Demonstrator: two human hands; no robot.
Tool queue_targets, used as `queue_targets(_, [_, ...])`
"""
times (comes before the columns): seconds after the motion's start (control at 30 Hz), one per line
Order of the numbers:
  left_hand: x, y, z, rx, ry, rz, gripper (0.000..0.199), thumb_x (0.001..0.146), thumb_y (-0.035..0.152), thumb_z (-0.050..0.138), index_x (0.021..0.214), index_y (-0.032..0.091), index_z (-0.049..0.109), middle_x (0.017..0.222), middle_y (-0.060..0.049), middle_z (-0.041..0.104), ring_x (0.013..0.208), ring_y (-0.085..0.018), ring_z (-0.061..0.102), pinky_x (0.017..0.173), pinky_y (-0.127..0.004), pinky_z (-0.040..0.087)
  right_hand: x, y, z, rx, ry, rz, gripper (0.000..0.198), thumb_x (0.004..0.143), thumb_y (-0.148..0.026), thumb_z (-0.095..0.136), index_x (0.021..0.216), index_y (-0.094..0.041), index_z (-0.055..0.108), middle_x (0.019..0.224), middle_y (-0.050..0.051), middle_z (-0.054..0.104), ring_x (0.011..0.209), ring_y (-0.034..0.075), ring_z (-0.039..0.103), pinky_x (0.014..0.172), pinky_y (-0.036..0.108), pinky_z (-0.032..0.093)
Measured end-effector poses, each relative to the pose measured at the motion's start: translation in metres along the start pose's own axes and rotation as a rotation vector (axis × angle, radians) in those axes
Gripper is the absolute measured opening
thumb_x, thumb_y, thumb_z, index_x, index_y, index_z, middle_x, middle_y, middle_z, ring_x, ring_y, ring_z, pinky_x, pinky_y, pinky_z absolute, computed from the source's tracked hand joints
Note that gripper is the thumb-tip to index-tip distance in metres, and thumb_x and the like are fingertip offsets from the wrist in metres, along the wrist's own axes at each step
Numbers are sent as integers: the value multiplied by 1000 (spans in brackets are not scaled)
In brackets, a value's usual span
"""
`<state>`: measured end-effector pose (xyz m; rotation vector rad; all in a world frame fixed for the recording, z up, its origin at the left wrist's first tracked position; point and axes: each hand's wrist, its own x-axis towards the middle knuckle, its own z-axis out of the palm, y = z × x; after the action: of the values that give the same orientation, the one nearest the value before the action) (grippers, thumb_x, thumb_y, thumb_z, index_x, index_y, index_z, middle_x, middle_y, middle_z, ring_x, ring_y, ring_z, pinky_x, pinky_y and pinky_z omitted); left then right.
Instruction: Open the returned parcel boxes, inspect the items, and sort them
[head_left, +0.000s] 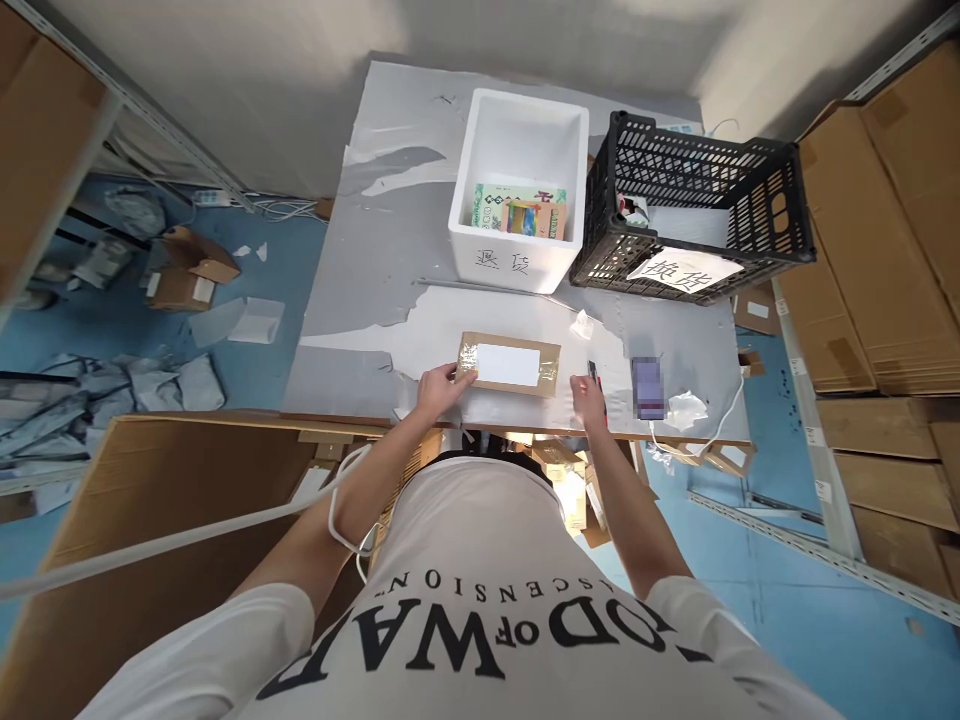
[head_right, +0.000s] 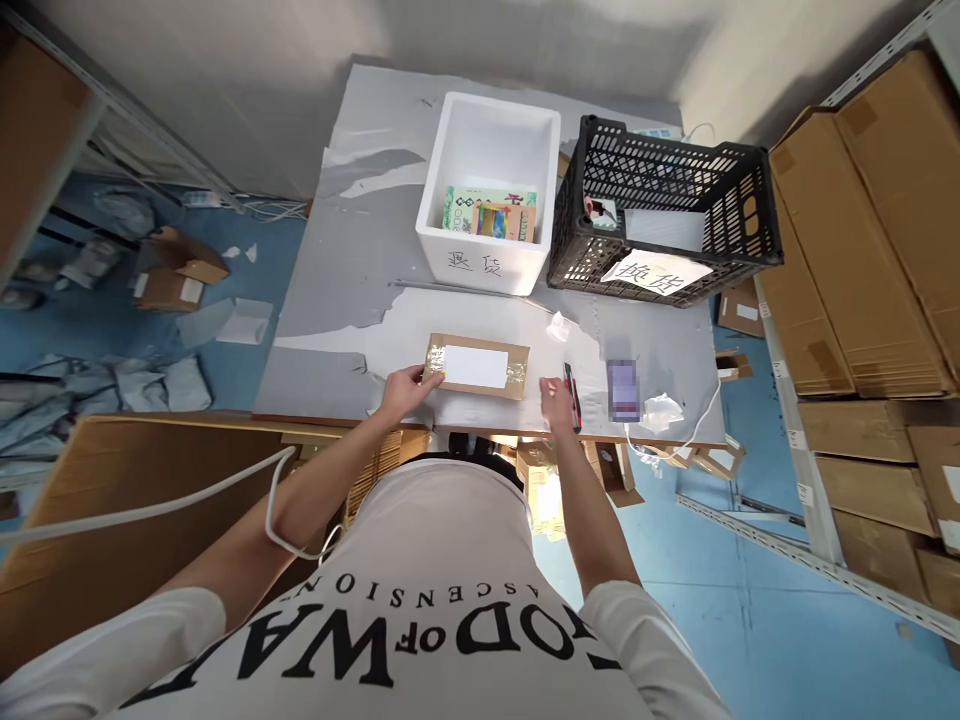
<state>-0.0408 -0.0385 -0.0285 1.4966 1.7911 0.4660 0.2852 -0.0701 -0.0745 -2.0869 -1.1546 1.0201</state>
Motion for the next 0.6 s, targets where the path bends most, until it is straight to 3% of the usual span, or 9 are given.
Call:
queue_targets(0.07, [-2, 0, 3, -13, 25, -24, 65, 76, 62, 62, 120, 15, 67, 109, -14, 72, 101, -31, 64, 86, -35, 46, 4, 14, -11, -112, 117, 120, 38, 81, -47, 53, 105, -18, 56, 122, 21, 53, 123, 36, 43, 98, 52, 37])
queue_targets(0.13, [-6, 1, 8, -26, 81, 16, 75, 82, 60, 58, 137, 10, 52, 134, -19, 58, 122, -36, 55, 100, -42, 42, 7, 27, -20, -209, 188, 225, 37, 76, -39, 59, 105, -16, 57, 125, 26, 48, 125, 42, 39, 97, 59, 35])
queue_targets(0.23, [-16, 1, 15, 43, 144, 262, 72, 90, 52, 49, 147, 9, 36, 155, -20, 30, 144, -35, 28, 115, -47, 27, 13, 35, -28, -259, 192, 260, 35, 75, -36, 60, 103, -16, 59, 120, 26, 50, 118, 42, 46, 93, 58, 38])
queue_targets(0.3, [-23, -1, 20, 155, 79, 508, 63, 93, 46, 46, 145, 11, 40, 156, -18, 29, 147, -32, 21, 118, -49, 20, 16, 26, -32, -267, 205, 229, 38, 79, -38, 55, 109, -15, 59, 119, 24, 51, 113, 39, 51, 94, 54, 40])
queue_targets(0.37, [-27, -4, 25, 269, -30, 716, 53, 95, 39, 43, 142, 14, 44, 152, -16, 38, 146, -29, 26, 119, -49, 20, 19, 1, -35, -250, 235, 76, 44, 86, -41, 46, 120, -13, 55, 119, 22, 53, 111, 35, 53, 93, 49, 42])
queue_targets(0.43, [-26, -8, 32, 353, -78, 821, 47, 97, 31, 38, 141, 15, 46, 148, -15, 46, 143, -27, 33, 117, -48, 25, 17, -38, -32, -246, 178, -226, 50, 93, -42, 36, 134, -15, 46, 117, 17, 58, 108, 31, 55, 90, 43, 45])
queue_targets(0.53, [-18, -14, 40, 432, -13, 845, 46, 98, 24, 35, 141, 15, 46, 144, -15, 50, 141, -26, 38, 114, -47, 31, 8, -107, -12, -495, -266, -688, 55, 97, -39, 35, 150, -27, 28, 115, 10, 63, 102, 25, 60, 83, 34, 47])
queue_targets(0.6, [-12, -17, 44, 463, 18, 867, 45, 98, 23, 36, 141, 15, 46, 143, -15, 51, 141, -25, 38, 113, -47, 34, 1, -146, 6, -816, -509, -839, 56, 98, -32, 34, 153, -33, 21, 113, 9, 64, 94, 24, 63, 78, 31, 45])
